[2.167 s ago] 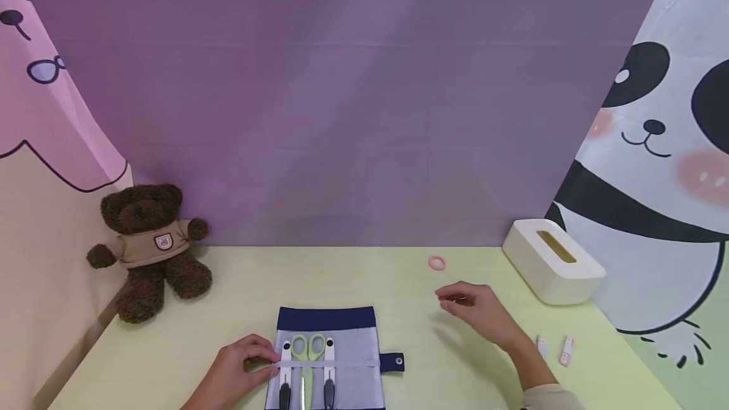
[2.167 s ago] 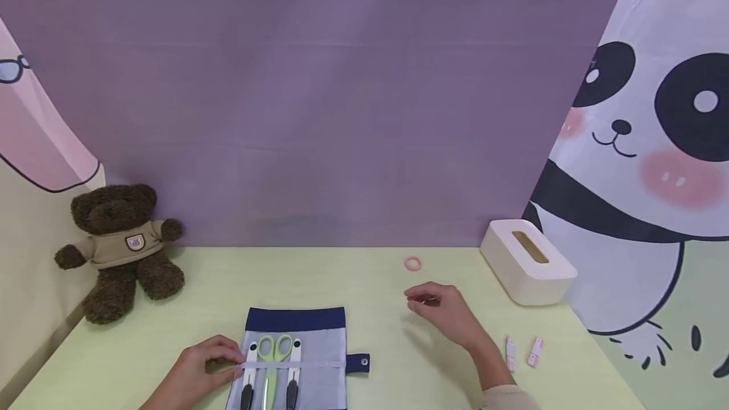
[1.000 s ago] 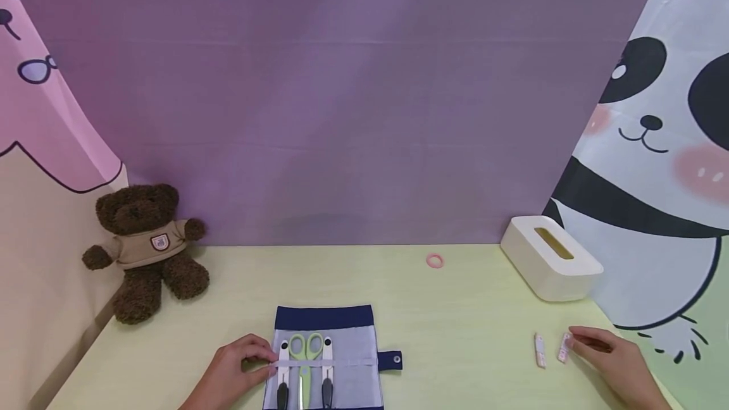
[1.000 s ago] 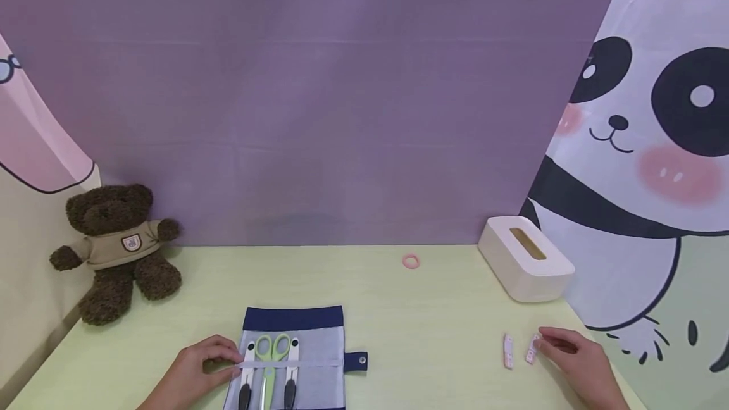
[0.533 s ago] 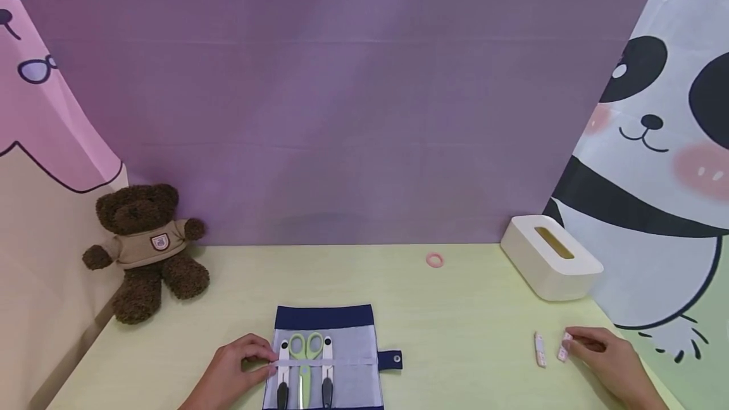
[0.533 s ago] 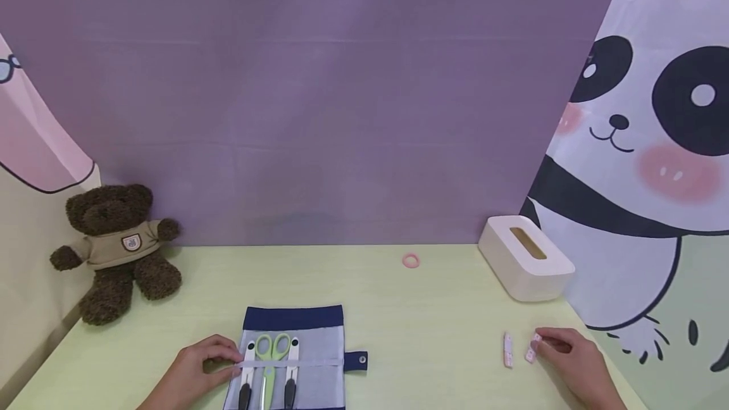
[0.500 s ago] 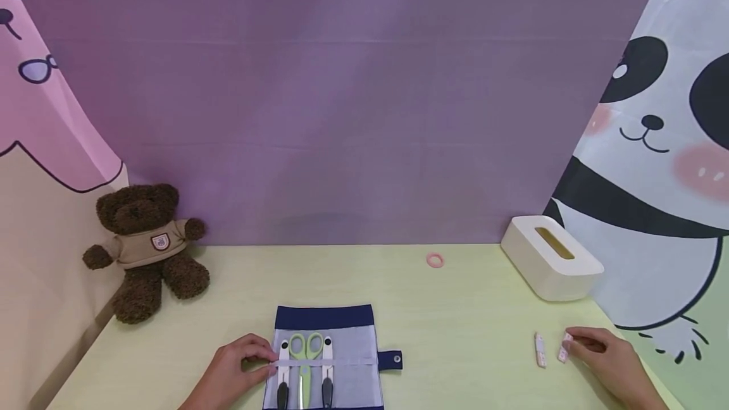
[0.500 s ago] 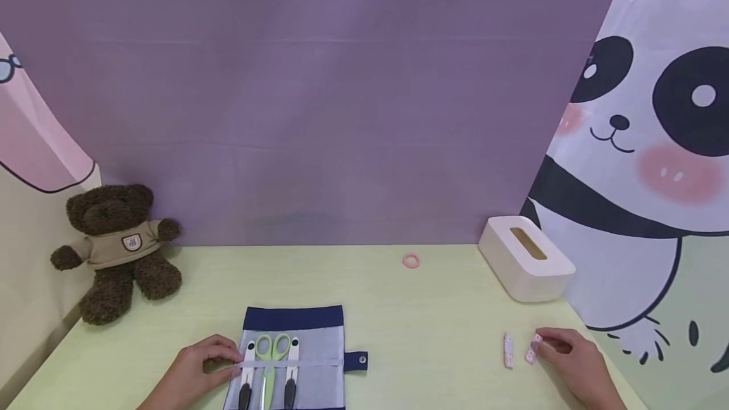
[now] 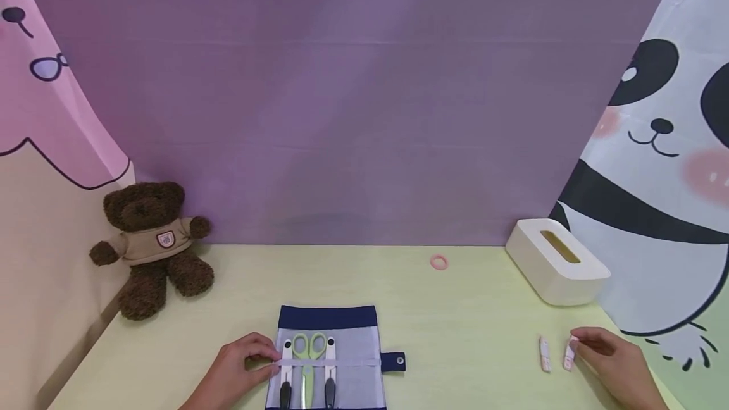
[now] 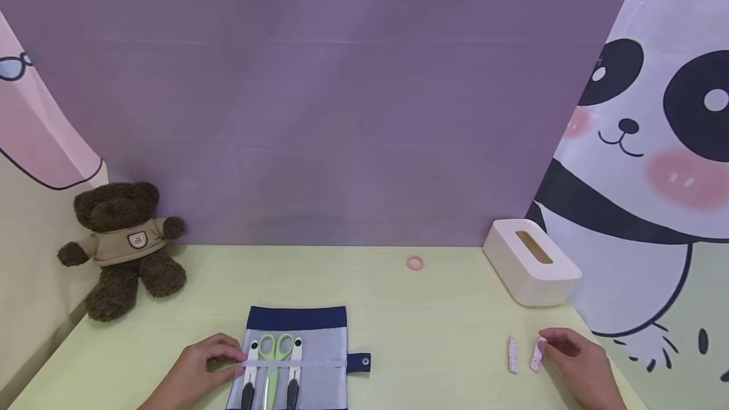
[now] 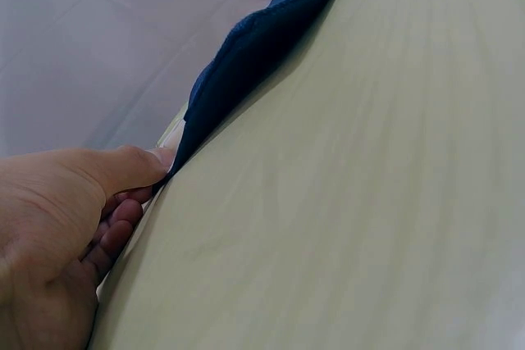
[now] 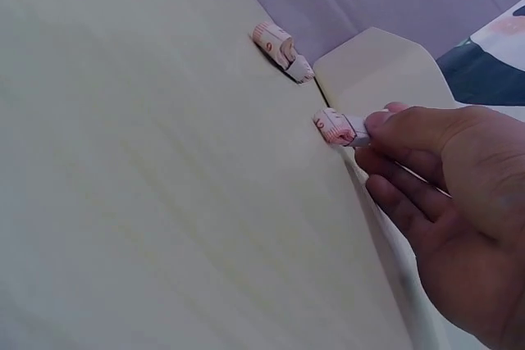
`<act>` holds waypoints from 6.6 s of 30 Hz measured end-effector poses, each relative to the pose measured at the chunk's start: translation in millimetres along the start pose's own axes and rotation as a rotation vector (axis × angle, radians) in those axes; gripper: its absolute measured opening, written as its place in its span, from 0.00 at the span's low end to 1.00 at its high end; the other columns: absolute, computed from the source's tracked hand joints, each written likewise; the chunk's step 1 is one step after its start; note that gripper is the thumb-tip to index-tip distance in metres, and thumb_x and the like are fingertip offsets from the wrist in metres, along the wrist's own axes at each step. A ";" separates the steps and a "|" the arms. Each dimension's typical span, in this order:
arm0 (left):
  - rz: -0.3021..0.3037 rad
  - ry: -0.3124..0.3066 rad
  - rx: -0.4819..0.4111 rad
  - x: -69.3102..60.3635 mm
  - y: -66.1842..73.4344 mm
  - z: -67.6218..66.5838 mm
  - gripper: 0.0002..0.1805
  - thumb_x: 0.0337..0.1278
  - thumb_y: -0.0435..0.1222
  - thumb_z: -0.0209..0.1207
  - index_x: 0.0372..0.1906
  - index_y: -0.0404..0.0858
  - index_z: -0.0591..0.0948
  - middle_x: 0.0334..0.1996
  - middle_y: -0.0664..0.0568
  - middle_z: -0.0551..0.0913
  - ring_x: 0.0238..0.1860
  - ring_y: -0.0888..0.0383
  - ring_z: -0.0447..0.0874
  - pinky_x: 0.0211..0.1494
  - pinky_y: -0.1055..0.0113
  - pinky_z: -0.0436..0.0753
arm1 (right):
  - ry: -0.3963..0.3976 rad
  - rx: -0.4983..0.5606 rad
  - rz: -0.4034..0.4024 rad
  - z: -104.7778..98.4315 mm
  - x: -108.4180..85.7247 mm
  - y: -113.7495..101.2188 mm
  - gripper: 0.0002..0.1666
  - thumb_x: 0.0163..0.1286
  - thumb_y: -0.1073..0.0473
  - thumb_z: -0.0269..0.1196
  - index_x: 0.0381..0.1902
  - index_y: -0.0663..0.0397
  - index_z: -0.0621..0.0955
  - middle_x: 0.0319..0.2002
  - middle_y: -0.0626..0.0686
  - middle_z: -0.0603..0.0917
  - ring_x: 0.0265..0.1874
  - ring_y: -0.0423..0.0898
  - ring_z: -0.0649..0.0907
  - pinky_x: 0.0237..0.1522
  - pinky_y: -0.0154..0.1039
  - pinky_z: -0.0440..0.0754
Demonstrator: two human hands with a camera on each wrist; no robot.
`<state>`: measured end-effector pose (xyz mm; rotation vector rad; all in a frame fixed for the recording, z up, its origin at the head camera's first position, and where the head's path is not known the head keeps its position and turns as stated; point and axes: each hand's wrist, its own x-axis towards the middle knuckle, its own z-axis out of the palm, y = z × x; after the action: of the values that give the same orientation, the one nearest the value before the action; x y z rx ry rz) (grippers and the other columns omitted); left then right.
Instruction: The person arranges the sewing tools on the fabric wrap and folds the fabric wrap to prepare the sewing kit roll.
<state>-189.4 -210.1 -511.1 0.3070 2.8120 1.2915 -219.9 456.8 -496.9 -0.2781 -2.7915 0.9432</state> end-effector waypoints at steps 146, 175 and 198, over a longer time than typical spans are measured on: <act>0.313 -0.026 0.168 37.9 61.6 73.2 0.03 0.66 0.40 0.67 0.35 0.48 0.86 0.29 0.68 0.73 0.36 0.71 0.66 0.39 0.75 0.70 | -0.542 0.582 -0.470 223.6 -51.9 -280.8 0.08 0.68 0.64 0.71 0.44 0.58 0.86 0.38 0.56 0.89 0.32 0.36 0.85 0.37 0.28 0.83; 0.320 0.029 0.140 34.2 59.9 75.7 0.05 0.67 0.39 0.67 0.33 0.49 0.84 0.30 0.68 0.73 0.36 0.70 0.66 0.40 0.75 0.69 | -0.627 0.565 -0.506 219.2 -55.1 -281.9 0.08 0.67 0.66 0.70 0.44 0.58 0.86 0.37 0.58 0.89 0.32 0.36 0.84 0.37 0.28 0.82; 0.315 0.035 0.129 33.9 59.5 75.4 0.04 0.67 0.39 0.67 0.35 0.50 0.85 0.30 0.69 0.73 0.36 0.71 0.66 0.40 0.74 0.69 | -0.626 0.487 -0.495 215.3 -56.2 -284.2 0.07 0.67 0.64 0.71 0.42 0.55 0.87 0.37 0.52 0.89 0.32 0.36 0.85 0.37 0.27 0.82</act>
<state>-204.4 -109.3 -513.8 0.7663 2.9721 1.1704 -248.8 97.0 -497.2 0.8677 -2.7418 1.7204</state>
